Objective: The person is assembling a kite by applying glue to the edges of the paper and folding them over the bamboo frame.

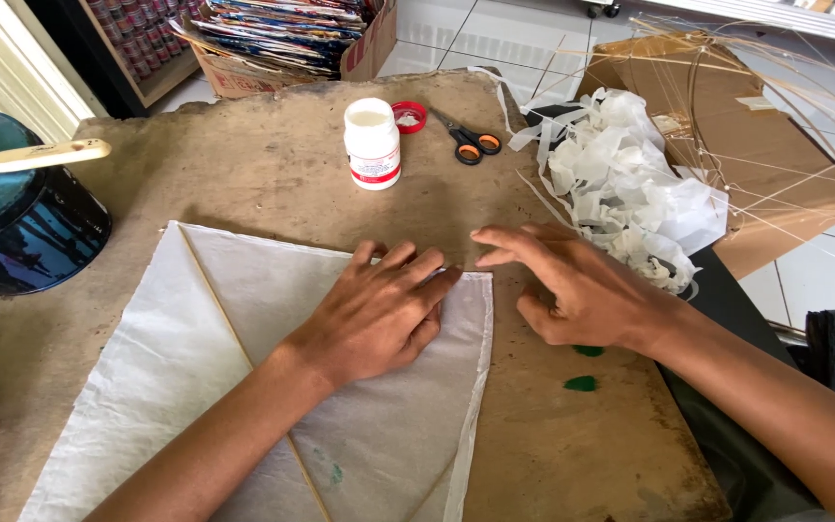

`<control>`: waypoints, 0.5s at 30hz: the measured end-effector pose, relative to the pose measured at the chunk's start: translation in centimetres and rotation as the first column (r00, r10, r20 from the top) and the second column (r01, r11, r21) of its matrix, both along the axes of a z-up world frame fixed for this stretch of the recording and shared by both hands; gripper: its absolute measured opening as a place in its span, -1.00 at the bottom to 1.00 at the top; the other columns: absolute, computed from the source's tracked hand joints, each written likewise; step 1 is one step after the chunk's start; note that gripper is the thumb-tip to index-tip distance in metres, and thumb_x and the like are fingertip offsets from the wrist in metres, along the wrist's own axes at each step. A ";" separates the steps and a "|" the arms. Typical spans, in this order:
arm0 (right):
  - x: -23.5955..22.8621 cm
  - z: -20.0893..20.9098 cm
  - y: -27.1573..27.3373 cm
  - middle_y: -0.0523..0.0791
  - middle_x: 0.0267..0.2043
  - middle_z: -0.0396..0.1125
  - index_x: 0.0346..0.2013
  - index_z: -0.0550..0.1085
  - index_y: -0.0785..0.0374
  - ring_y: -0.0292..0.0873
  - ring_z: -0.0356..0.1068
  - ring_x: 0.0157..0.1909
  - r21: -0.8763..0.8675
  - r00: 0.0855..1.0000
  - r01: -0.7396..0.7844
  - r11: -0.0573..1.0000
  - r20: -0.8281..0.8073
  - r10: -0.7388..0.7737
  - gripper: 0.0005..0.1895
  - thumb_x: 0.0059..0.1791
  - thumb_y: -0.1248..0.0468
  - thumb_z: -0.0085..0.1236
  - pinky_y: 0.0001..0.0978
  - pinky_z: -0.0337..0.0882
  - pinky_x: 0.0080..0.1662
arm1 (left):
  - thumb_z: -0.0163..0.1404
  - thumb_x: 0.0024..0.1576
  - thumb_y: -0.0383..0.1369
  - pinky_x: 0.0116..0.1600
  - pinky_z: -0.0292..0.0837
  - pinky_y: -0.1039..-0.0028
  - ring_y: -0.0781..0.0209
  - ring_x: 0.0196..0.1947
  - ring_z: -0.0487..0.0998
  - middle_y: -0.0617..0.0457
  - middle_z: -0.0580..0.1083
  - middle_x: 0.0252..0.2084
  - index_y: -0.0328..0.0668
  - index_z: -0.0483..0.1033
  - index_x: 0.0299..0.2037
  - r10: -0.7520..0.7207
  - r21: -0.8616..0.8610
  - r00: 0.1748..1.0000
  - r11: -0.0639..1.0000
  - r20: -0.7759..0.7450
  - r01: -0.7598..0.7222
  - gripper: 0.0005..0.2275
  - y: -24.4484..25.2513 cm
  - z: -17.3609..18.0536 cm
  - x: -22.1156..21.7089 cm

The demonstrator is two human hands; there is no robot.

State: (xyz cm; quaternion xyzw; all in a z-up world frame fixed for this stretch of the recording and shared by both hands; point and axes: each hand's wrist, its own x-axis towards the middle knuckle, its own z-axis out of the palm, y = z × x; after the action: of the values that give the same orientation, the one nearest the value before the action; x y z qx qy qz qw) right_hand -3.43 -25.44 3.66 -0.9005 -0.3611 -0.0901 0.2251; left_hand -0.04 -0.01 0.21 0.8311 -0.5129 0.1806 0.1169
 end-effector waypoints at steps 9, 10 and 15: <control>-0.2 -0.5 -0.2 0.15 -0.16 0.55 0.40 0.15 0.33 0.19 0.58 -0.16 0.005 0.981 0.076 0.997 -0.177 -0.074 -0.11 -0.27 0.48 0.03 0.11 0.41 0.10 | -0.12 0.15 -0.35 0.09 0.21 0.06 0.06 -0.11 0.38 0.09 0.34 -0.15 -0.06 0.54 0.10 0.033 0.098 0.999 0.995 -0.005 -0.033 -0.67 -0.4 0.3 -0.1; -0.2 -0.5 -0.2 0.15 -0.16 0.55 0.40 0.15 0.33 0.19 0.58 -0.16 0.007 0.981 0.075 0.997 -0.179 -0.073 -0.11 -0.27 0.48 0.03 0.11 0.41 0.10 | -0.12 0.15 -0.35 0.09 0.21 0.06 0.06 -0.11 0.38 0.09 0.34 -0.15 -0.06 0.54 0.10 0.034 0.100 0.999 0.994 -0.006 -0.033 -0.67 -0.3 0.4 -0.1; -0.3 0.4 -0.5 0.11 -0.10 0.54 0.39 0.14 0.31 -0.06 0.47 -0.66 0.073 0.996 0.074 0.995 -0.056 -0.070 -0.13 -0.25 0.49 0.04 0.16 0.38 0.21 | -0.14 0.15 -0.35 0.14 0.19 0.04 0.05 -0.10 0.39 0.08 0.33 -0.14 -0.09 0.51 0.13 0.040 0.114 0.999 0.993 -0.022 -0.037 -0.65 -0.5 0.3 0.0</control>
State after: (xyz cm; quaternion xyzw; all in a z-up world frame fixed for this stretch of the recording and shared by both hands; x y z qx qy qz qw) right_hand -3.75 -25.90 4.07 -0.9059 -0.3188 -0.0876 0.2646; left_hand -0.02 -0.47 0.56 0.8482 -0.5049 0.1430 0.0720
